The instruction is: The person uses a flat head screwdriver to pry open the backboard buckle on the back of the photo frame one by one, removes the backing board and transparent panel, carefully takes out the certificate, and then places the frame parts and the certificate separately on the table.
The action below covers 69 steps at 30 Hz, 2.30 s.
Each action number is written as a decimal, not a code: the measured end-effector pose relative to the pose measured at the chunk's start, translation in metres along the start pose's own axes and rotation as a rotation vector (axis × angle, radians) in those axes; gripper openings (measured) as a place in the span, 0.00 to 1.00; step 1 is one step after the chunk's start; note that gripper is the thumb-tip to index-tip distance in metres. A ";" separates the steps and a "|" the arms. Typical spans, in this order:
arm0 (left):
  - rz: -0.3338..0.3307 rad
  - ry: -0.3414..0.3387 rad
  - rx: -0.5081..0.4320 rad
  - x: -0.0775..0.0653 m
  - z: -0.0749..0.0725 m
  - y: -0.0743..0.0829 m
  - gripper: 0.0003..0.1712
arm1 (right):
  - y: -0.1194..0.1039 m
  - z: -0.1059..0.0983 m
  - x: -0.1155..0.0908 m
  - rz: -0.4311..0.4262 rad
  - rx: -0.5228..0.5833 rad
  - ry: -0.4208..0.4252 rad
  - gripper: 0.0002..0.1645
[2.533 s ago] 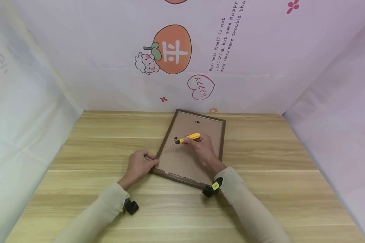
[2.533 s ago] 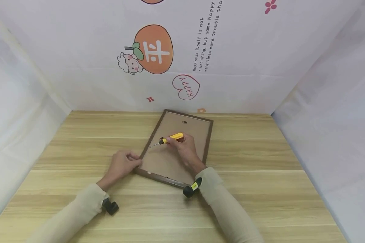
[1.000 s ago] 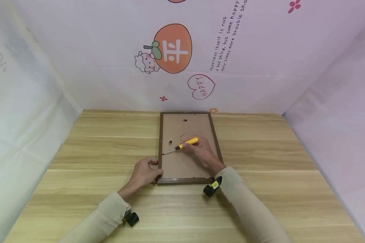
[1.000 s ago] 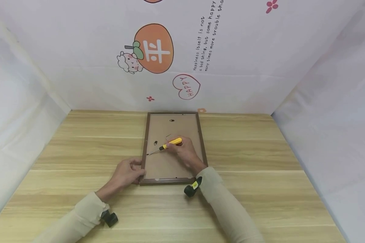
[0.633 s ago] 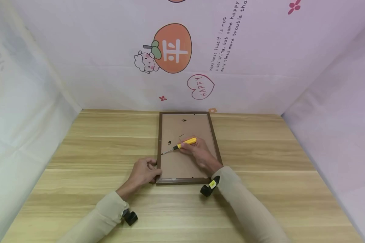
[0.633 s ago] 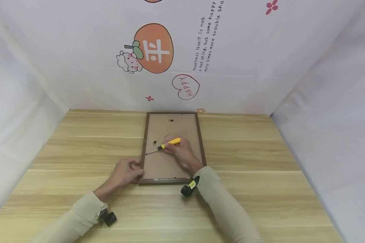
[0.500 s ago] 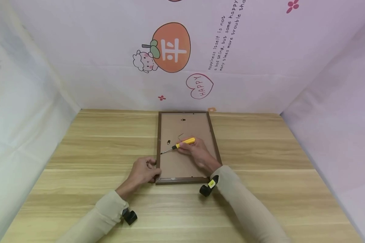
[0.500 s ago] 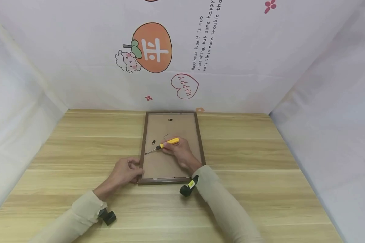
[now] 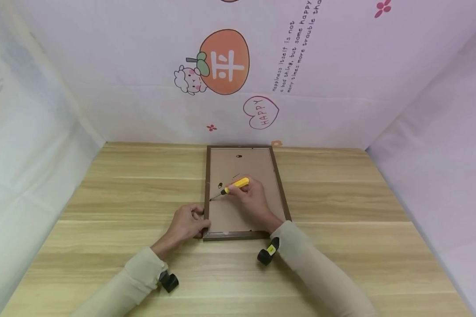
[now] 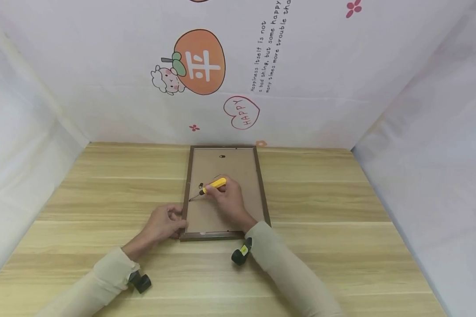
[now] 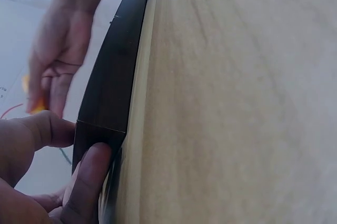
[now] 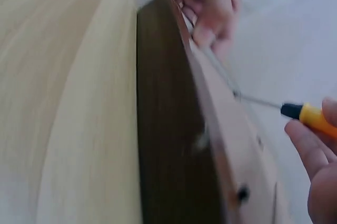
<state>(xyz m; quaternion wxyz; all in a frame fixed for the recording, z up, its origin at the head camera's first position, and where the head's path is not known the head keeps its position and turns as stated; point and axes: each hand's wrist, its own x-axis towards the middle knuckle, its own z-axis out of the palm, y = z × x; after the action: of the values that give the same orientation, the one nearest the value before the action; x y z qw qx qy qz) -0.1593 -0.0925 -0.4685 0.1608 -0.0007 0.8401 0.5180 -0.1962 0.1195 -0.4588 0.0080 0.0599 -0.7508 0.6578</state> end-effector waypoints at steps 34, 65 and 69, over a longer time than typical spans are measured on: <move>0.035 0.003 0.019 0.003 0.002 0.000 0.24 | -0.024 0.023 -0.003 -0.043 -0.145 0.064 0.11; 0.096 -0.022 0.058 0.003 -0.005 -0.001 0.21 | -0.047 0.067 -0.017 -0.255 -0.552 0.099 0.08; 0.096 -0.017 0.073 0.004 -0.006 -0.001 0.20 | -0.047 0.071 -0.019 -0.296 -0.592 0.095 0.08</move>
<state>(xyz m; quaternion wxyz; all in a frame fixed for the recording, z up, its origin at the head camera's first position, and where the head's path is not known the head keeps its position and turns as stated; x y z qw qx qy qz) -0.1641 -0.0978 -0.4682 0.1428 0.0499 0.8563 0.4939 -0.1683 0.0451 -0.4236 0.1554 0.1326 -0.8913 0.4047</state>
